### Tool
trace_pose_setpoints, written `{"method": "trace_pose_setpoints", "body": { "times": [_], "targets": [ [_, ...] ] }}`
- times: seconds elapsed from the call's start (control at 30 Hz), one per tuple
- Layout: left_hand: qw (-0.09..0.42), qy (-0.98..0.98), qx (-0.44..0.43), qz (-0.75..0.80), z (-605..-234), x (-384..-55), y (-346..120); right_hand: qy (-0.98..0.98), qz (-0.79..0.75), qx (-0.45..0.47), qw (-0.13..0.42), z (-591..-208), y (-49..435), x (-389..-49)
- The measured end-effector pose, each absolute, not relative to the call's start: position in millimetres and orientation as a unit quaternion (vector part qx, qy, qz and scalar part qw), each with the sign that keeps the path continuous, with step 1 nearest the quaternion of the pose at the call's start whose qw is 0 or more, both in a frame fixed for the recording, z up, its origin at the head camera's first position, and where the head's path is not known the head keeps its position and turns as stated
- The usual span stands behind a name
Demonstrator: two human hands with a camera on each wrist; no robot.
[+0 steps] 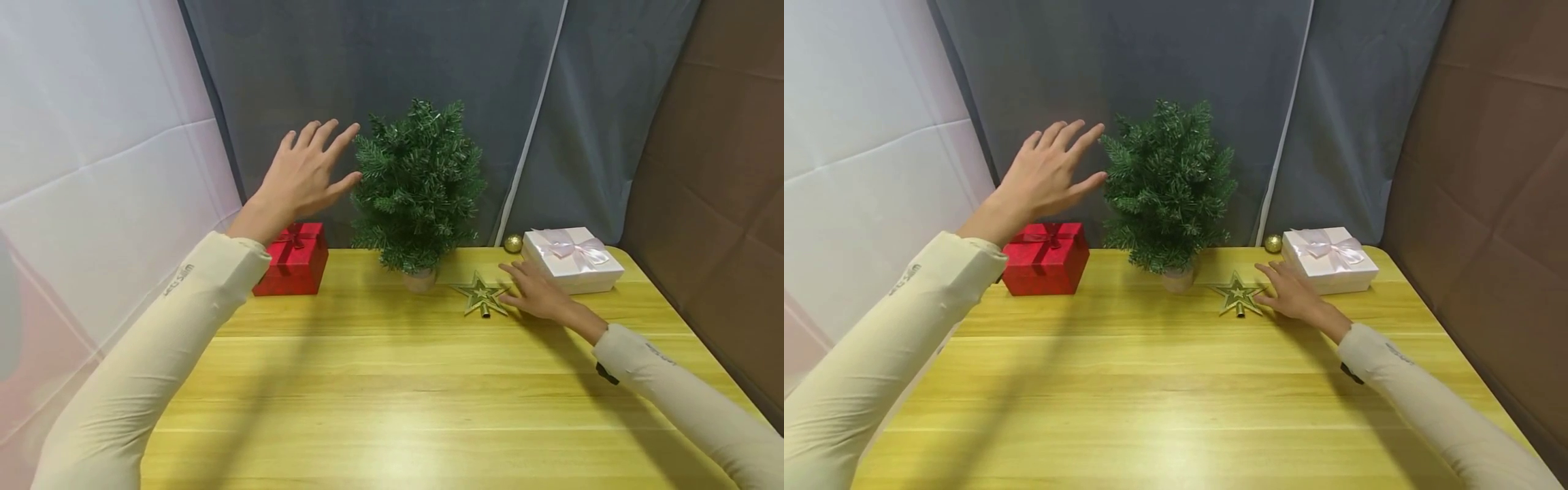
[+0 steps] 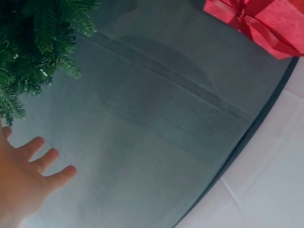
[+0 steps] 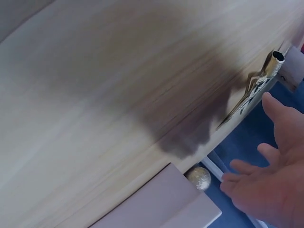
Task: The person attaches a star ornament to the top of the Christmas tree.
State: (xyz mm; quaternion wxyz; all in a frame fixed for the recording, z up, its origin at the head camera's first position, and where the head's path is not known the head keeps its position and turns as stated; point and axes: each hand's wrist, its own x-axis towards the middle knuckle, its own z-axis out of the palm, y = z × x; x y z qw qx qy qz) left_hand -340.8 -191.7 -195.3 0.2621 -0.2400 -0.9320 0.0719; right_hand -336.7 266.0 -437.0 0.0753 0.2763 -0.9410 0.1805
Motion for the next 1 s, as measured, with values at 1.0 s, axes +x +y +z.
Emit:
{"method": "trace_pose_setpoints", "body": {
  "times": [1.0],
  "targets": [
    [0.211, -0.933, -0.274, -0.096, -181.1, -351.0, -163.3, -0.904, 0.260, 0.328, 0.085, -452.1, 263.2, -358.1]
  ]
}}
